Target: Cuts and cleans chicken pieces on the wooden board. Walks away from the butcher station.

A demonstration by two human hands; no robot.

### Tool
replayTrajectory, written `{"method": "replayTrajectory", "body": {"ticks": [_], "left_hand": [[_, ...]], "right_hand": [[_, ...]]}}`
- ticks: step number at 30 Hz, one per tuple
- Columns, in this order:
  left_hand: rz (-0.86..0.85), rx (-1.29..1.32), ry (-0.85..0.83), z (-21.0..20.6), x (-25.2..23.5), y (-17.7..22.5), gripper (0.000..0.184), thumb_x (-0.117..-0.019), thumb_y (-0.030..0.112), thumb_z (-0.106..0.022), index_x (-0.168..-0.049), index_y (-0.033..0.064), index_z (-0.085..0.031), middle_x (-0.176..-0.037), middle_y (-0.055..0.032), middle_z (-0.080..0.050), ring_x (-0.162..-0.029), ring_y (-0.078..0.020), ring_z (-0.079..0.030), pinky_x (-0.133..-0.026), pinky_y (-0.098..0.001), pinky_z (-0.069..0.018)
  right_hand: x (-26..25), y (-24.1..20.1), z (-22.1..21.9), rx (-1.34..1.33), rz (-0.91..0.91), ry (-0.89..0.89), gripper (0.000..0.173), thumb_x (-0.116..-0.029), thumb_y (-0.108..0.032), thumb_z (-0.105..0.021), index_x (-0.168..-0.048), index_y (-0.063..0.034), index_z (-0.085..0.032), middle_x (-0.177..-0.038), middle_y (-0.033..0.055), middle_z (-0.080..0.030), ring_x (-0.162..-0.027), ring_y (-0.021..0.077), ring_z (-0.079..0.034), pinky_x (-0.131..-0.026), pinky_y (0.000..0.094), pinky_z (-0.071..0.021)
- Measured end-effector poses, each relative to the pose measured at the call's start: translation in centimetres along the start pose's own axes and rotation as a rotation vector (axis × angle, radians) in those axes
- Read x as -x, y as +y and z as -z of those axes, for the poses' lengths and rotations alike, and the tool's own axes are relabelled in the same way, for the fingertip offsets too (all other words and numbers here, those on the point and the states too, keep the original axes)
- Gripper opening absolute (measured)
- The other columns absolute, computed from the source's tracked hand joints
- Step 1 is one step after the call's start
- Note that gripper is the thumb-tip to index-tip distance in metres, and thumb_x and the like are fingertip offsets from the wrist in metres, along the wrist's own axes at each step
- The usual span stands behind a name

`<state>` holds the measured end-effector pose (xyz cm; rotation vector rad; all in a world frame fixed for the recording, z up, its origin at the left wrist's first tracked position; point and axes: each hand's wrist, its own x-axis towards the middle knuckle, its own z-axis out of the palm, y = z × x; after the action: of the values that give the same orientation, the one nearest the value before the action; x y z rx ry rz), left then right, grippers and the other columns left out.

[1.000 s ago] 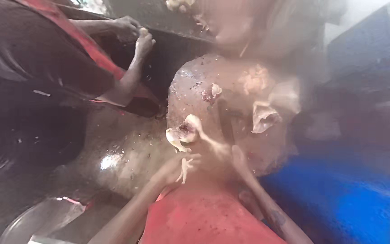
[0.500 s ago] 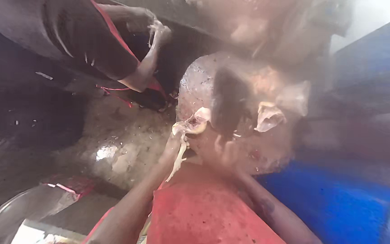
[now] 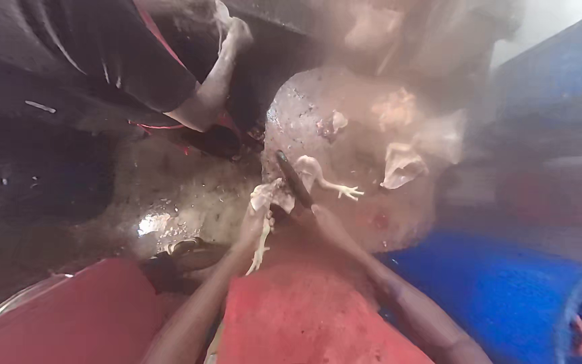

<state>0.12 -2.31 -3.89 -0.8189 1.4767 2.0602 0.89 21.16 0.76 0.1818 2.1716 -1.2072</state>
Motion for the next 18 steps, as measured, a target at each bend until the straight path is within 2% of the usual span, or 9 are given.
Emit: {"method": "replayTrajectory", "body": {"ticks": [4,5,7,9,11,12,14,16,18], "left_hand": [[0.004,0.017,0.053,2.4,1.5,-1.5,0.032,-0.1103,0.020,-0.044,-0.139,0.0078,-0.040,-0.075,-0.0054,-0.057,-0.057,-0.0170,-0.058,-0.053,-0.0329,-0.0546],[-0.002,0.048,0.046,2.8,1.4,-1.6,0.030,-0.1105,0.020,-0.044,-0.138,0.0083,-0.040,-0.074,-0.0051,-0.056,-0.056,-0.0166,-0.058,-0.052,-0.0324,-0.0545],[-0.007,0.080,0.065,3.0,1.8,-1.2,0.029,-0.1103,0.020,-0.045,-0.136,0.0078,-0.042,-0.073,-0.0048,-0.056,-0.055,-0.0150,-0.056,-0.050,-0.0306,-0.0527],[-0.040,0.012,0.117,3.1,2.6,0.5,0.033,-0.1096,0.020,-0.047,-0.139,0.0065,-0.043,-0.077,-0.0054,-0.058,-0.057,-0.0142,-0.056,-0.051,-0.0302,-0.0523],[-0.086,-0.096,0.197,4.0,4.1,2.1,0.041,-0.1092,0.019,-0.046,-0.147,0.0062,-0.038,-0.082,-0.0046,-0.059,-0.060,-0.0133,-0.058,-0.055,-0.0300,-0.0541],[-0.111,-0.120,0.224,5.0,4.9,2.5,0.040,-0.1089,0.017,-0.045,-0.146,0.0061,-0.036,-0.079,-0.0038,-0.057,-0.058,-0.0131,-0.058,-0.054,-0.0299,-0.0542],[-0.177,-0.141,0.268,7.2,5.0,3.4,0.040,-0.1083,0.018,-0.046,-0.145,0.0065,-0.036,-0.076,-0.0032,-0.056,-0.057,-0.0137,-0.057,-0.054,-0.0312,-0.0547],[-0.234,-0.146,0.283,9.3,4.4,3.8,0.046,-0.1075,0.024,-0.050,-0.149,0.0081,-0.037,-0.083,-0.0052,-0.059,-0.061,-0.0149,-0.059,-0.056,-0.0332,-0.0552],[-0.274,-0.155,0.321,10.9,4.3,4.3,0.049,-0.1064,0.030,-0.051,-0.149,0.0091,-0.039,-0.087,-0.0050,-0.061,-0.064,-0.0142,-0.059,-0.057,-0.0328,-0.0548]], "right_hand": [[1.3,0.5,-2.0,-0.146,0.152,0.160,0.043,-0.1088,-0.028,-0.032,-0.111,0.0029,-0.061,-0.083,0.0057,-0.059,-0.075,0.0126,-0.059,-0.073,0.0319,-0.0534],[1.1,0.4,-1.9,-0.127,0.145,0.129,0.044,-0.1088,-0.029,-0.032,-0.112,0.0028,-0.062,-0.083,0.0066,-0.059,-0.076,0.0139,-0.060,-0.074,0.0331,-0.0541],[0.9,0.7,-1.0,-0.033,0.062,-0.043,0.044,-0.1113,-0.025,-0.032,-0.121,0.0050,-0.062,-0.104,0.0168,-0.066,-0.097,0.0234,-0.065,-0.091,0.0418,-0.0536],[0.9,1.9,0.2,-0.020,-0.014,-0.099,0.047,-0.1134,-0.026,-0.025,-0.124,0.0040,-0.060,-0.103,0.0154,-0.064,-0.094,0.0220,-0.062,-0.089,0.0407,-0.0525],[1.7,3.1,1.2,-0.016,-0.075,0.040,0.047,-0.1127,-0.027,-0.027,-0.125,0.0035,-0.060,-0.103,0.0148,-0.064,-0.094,0.0213,-0.063,-0.088,0.0395,-0.0529],[2.3,3.1,1.7,0.017,-0.120,0.109,0.048,-0.1124,-0.030,-0.030,-0.132,0.0032,-0.059,-0.113,0.0187,-0.067,-0.104,0.0253,-0.065,-0.095,0.0436,-0.0527],[1.5,2.3,2.6,0.132,-0.148,0.203,0.051,-0.1107,-0.038,-0.038,-0.139,0.0010,-0.053,-0.118,0.0214,-0.067,-0.108,0.0305,-0.067,-0.097,0.0501,-0.0525],[-0.3,1.1,3.5,0.281,-0.152,0.174,0.055,-0.1094,-0.042,-0.042,-0.147,-0.0025,-0.047,-0.123,0.0224,-0.066,-0.112,0.0353,-0.067,-0.098,0.0557,-0.0525],[-1.0,-0.8,2.7,0.426,-0.145,0.084,0.054,-0.1092,-0.041,-0.042,-0.148,-0.0037,-0.045,-0.117,0.0227,-0.069,-0.106,0.0387,-0.069,-0.092,0.0587,-0.0544]]}}
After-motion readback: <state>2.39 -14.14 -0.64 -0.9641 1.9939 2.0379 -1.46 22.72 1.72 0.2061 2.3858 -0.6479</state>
